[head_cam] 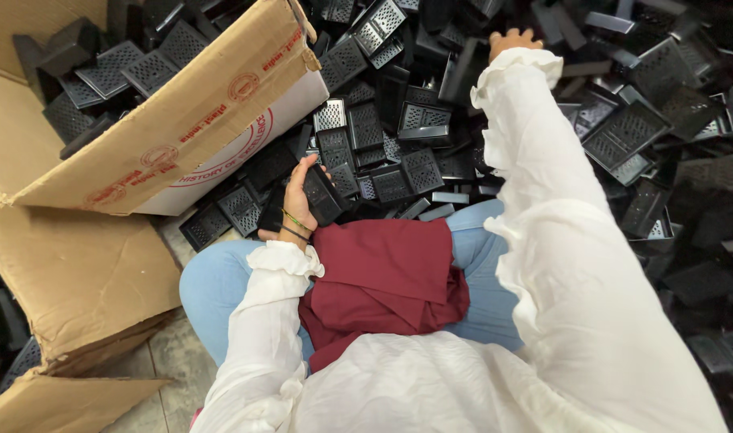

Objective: The person sits on the floor next to a large pile of black plastic grater-like components and a cardboard box. They pick up individual parts from the pile, turn them over in their hands, and place them into the cardboard box one at a time.

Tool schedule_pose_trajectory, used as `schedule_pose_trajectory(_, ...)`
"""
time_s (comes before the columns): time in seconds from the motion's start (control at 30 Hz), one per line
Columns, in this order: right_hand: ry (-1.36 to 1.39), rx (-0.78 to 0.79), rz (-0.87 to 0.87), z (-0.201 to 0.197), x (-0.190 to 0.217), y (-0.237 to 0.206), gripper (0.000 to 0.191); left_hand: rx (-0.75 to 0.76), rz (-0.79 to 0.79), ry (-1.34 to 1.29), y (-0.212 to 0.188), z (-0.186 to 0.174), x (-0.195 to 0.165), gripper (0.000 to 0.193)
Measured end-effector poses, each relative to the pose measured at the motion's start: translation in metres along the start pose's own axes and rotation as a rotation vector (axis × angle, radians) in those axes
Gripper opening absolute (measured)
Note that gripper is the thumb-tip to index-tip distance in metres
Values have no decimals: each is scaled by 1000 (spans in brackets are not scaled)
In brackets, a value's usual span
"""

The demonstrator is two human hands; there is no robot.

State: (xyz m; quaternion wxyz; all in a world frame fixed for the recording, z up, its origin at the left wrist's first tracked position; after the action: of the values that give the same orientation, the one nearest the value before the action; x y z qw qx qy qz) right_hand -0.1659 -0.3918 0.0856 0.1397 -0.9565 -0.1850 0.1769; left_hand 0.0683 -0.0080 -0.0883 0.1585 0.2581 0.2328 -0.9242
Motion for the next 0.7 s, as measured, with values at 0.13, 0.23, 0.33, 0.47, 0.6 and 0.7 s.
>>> schedule_pose_trajectory(0.13,63,-190,-127,11,19,-11,28,38,-6,22,-1,1,1,32)
schedule_pose_trajectory(0.23,48,-295,-225,46,49,-32,21,46,-29,59,-1,3,2,32)
schedule_pose_trajectory(0.33,141,-340,-433,88,75,-58,15,55,-31,89,1,6,2,32)
schedule_pose_trajectory(0.47,764,-309,-544,111,104,-83,11,55,-41,112,2,6,1,32)
schedule_pose_trajectory(0.6,709,-508,-912,107,130,-131,14,21,-27,148,4,3,0,35)
schedule_pose_trajectory(0.7,741,-633,-1135,100,140,-168,24,-18,-58,99,5,1,-1,37)
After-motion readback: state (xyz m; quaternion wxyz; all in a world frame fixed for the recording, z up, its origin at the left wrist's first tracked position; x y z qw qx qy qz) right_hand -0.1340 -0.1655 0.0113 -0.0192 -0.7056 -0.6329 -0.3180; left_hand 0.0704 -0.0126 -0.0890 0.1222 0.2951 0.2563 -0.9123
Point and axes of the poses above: each hand's wrist, its own y-axis towards the middle knuckle, its own z-axis out of the palm, x = y × z, the point moved 1 cm from there along y, towards the middle knuckle, and after that the axes turned 4 degrees about x, right-handed, at the moved point
